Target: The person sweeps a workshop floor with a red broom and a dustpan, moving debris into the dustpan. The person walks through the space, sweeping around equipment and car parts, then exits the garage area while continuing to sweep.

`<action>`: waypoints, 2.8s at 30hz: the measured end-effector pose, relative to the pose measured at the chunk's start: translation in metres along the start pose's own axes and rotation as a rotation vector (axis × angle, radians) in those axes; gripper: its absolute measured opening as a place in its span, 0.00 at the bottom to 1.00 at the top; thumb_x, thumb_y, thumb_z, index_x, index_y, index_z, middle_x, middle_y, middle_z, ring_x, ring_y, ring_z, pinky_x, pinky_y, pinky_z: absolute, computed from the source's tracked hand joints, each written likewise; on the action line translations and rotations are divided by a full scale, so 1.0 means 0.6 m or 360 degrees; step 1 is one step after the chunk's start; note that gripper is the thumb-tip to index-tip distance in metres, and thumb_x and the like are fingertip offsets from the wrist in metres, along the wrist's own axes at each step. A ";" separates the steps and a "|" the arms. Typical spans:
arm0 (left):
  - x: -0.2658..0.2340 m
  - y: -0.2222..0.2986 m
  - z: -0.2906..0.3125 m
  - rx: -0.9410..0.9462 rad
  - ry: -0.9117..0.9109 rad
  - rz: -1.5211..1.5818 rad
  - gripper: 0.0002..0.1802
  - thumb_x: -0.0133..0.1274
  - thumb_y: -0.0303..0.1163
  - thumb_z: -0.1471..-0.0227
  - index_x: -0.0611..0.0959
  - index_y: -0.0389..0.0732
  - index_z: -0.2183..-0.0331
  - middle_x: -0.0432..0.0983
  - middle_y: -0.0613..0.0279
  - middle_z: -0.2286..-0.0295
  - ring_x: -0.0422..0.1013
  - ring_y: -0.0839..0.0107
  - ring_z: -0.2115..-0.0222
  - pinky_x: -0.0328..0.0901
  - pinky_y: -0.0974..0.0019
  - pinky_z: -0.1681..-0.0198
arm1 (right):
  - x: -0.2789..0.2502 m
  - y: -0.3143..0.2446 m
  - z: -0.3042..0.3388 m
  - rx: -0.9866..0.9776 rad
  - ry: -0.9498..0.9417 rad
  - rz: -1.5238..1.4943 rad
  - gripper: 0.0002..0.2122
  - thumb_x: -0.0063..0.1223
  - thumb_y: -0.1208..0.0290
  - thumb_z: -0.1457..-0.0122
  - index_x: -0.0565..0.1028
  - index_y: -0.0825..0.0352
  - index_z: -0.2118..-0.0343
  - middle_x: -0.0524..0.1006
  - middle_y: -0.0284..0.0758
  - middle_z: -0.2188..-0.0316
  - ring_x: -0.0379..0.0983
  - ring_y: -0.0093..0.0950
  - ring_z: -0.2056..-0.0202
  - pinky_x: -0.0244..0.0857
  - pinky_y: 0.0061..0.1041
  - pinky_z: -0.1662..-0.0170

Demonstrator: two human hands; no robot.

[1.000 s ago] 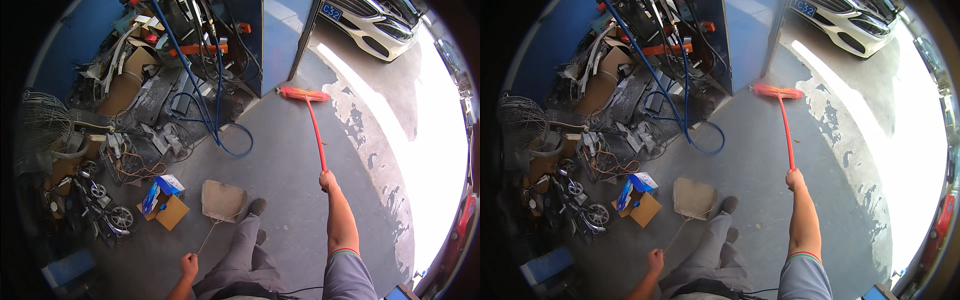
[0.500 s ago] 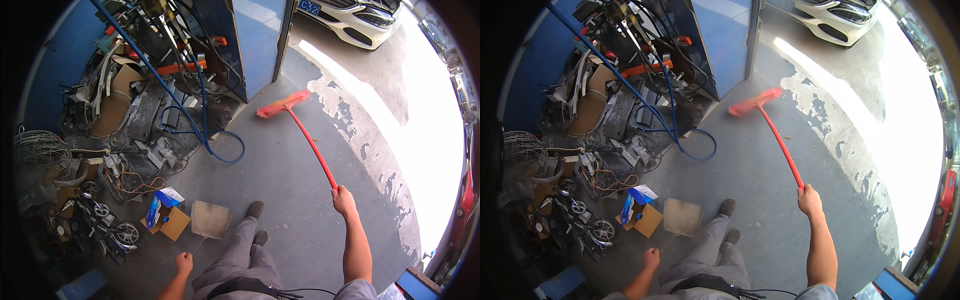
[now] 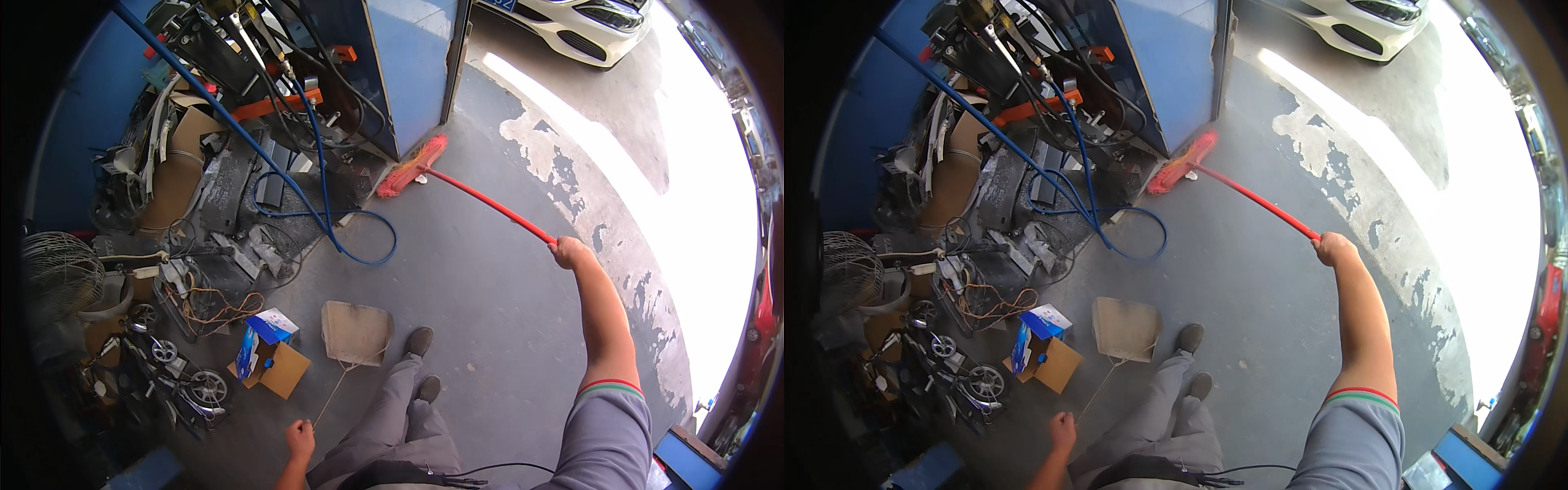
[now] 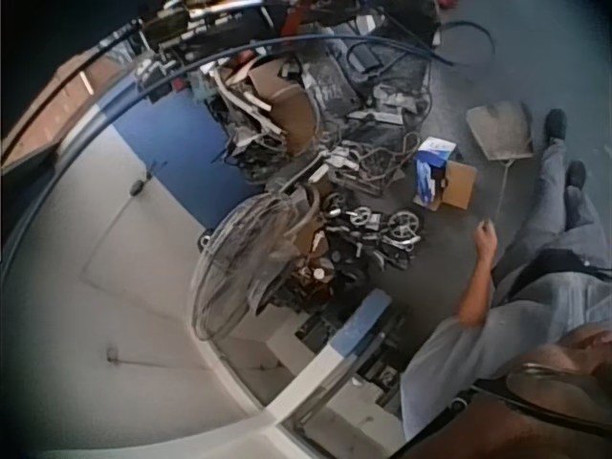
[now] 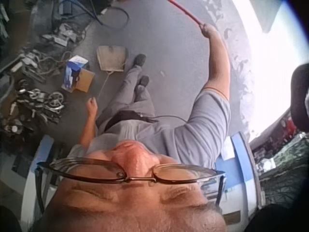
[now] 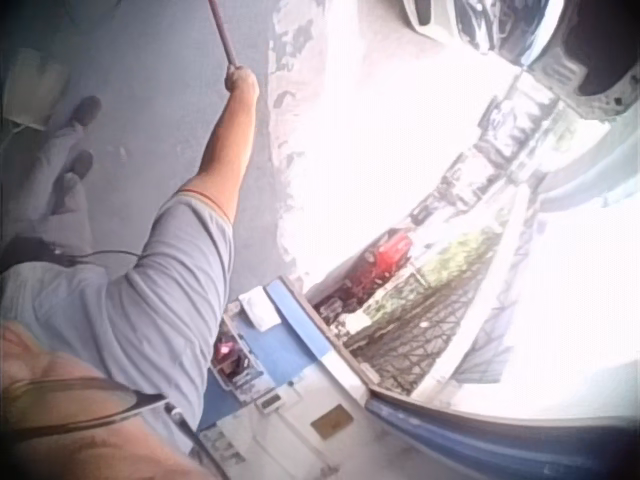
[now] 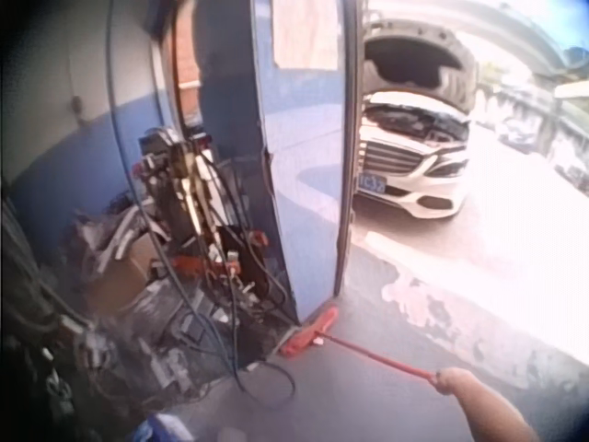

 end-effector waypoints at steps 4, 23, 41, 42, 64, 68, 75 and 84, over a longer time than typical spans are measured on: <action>0.007 0.039 -0.021 0.0204 -0.0013 0.0078 0.21 0.50 0.28 0.45 0.64 0.33 0.85 0.60 0.60 0.90 0.62 0.72 0.87 0.58 0.61 0.81 | 0.113 0.101 0.144 0.0207 -0.0228 -0.0082 0.23 0.40 0.51 0.34 0.78 0.69 0.59 0.80 0.48 0.60 0.75 0.46 0.55 0.68 0.41 0.51; 0.017 0.061 -0.086 0.0256 -0.0124 -0.0388 0.20 0.52 0.32 0.49 0.66 0.31 0.84 0.56 0.46 0.88 0.55 0.56 0.87 0.51 0.50 0.79 | 0.198 -0.054 0.209 0.0286 0.0026 -0.1112 0.23 0.35 0.54 0.33 0.72 0.74 0.61 0.78 0.57 0.65 0.77 0.52 0.65 0.70 0.47 0.59; 0.039 0.149 -0.080 0.0495 -0.0030 -0.0428 0.18 0.50 0.34 0.50 0.70 0.31 0.84 0.63 0.42 0.86 0.61 0.46 0.84 0.57 0.49 0.77 | 0.547 0.310 0.994 0.1230 -0.0994 -0.0647 0.27 0.44 0.49 0.36 0.78 0.76 0.59 0.80 0.48 0.71 0.80 0.38 0.73 0.73 0.36 0.68; 0.044 0.160 -0.081 0.0482 -0.0010 -0.0476 0.18 0.50 0.34 0.51 0.71 0.31 0.84 0.65 0.41 0.85 0.63 0.44 0.83 0.58 0.48 0.76 | 0.545 0.320 1.028 0.1169 -0.1046 -0.0653 0.29 0.44 0.47 0.36 0.77 0.78 0.59 0.79 0.46 0.74 0.79 0.37 0.73 0.72 0.36 0.69; 0.221 0.556 -0.019 0.0445 -0.0106 -0.0589 0.17 0.50 0.32 0.47 0.67 0.35 0.83 0.59 0.57 0.86 0.59 0.76 0.81 0.55 0.58 0.78 | -0.253 0.053 -0.450 0.0134 0.0211 -0.2090 0.14 0.46 0.65 0.36 0.71 0.75 0.62 0.73 0.40 0.82 0.70 0.31 0.84 0.61 0.34 0.80; 0.283 0.667 0.011 0.0492 -0.0082 -0.0594 0.18 0.51 0.36 0.46 0.70 0.33 0.80 0.62 0.53 0.85 0.59 0.69 0.81 0.57 0.57 0.74 | -0.263 0.048 -0.509 0.0266 -0.0239 -0.2326 0.15 0.44 0.62 0.34 0.71 0.73 0.68 0.67 0.34 0.86 0.63 0.27 0.88 0.56 0.33 0.84; 0.350 0.785 -0.023 0.0492 -0.0301 -0.0479 0.21 0.51 0.30 0.46 0.61 0.35 0.84 0.52 0.59 0.88 0.52 0.73 0.85 0.49 0.58 0.80 | -0.014 0.196 -0.202 0.0547 -0.0409 -0.2207 0.23 0.39 0.54 0.32 0.69 0.72 0.74 0.66 0.34 0.86 0.61 0.27 0.88 0.55 0.33 0.84; 0.368 0.802 -0.130 0.0945 -0.0505 -0.0652 0.20 0.51 0.29 0.47 0.63 0.33 0.84 0.55 0.56 0.88 0.53 0.71 0.85 0.51 0.57 0.79 | 0.351 0.352 0.534 0.1373 -0.1036 -0.1792 0.30 0.34 0.45 0.33 0.73 0.74 0.71 0.70 0.41 0.85 0.68 0.34 0.86 0.61 0.38 0.84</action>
Point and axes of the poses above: each hand's wrist, its own z-axis away from the middle knuckle, its own x-axis out of the palm, y = z × x, the point moved 4 cm from there along -z, towards the middle knuckle
